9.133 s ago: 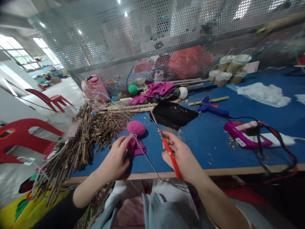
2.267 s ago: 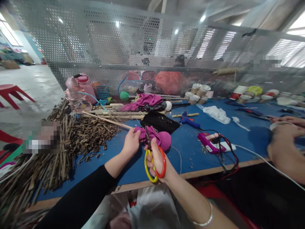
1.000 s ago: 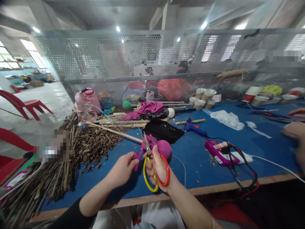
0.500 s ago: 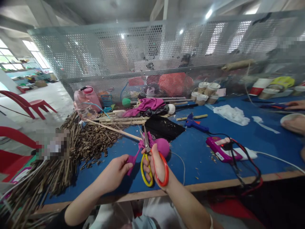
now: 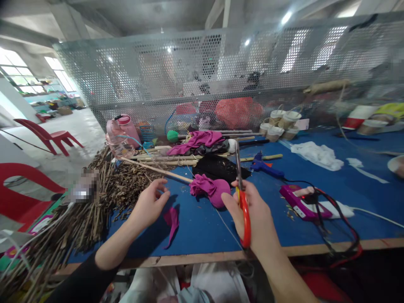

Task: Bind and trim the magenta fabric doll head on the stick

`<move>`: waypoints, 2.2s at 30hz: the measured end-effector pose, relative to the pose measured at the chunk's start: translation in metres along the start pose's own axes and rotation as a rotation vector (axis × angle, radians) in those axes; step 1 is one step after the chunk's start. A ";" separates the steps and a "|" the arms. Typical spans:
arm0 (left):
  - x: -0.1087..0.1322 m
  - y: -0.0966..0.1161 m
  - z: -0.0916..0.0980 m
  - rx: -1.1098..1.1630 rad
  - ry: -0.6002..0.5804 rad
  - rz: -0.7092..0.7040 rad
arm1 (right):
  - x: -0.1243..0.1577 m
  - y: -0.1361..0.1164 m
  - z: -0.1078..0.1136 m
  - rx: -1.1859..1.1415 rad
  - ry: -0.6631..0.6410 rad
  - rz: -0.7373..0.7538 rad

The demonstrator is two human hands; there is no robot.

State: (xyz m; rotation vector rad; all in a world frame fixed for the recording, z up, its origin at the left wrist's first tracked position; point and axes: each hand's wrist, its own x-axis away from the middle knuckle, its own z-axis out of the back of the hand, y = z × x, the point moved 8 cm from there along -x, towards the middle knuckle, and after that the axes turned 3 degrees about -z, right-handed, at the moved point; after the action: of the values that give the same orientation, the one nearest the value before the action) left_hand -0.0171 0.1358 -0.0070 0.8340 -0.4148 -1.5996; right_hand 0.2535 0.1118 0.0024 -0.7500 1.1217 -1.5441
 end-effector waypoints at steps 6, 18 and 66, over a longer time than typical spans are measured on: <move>-0.049 0.030 -0.053 -0.434 -0.094 -0.432 | -0.053 -0.001 -0.001 0.526 0.168 0.155; -0.055 0.029 -0.070 -0.376 -0.104 -0.555 | -0.023 0.027 0.015 0.151 0.217 0.069; -0.005 0.050 -0.042 0.233 0.077 -0.445 | -0.016 -0.030 -0.039 0.556 0.154 0.420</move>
State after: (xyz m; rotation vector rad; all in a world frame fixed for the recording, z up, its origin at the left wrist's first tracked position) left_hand 0.0480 0.1372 0.0001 1.2259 -0.3820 -1.9427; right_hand 0.2114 0.1389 0.0170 -0.0163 0.8267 -1.4598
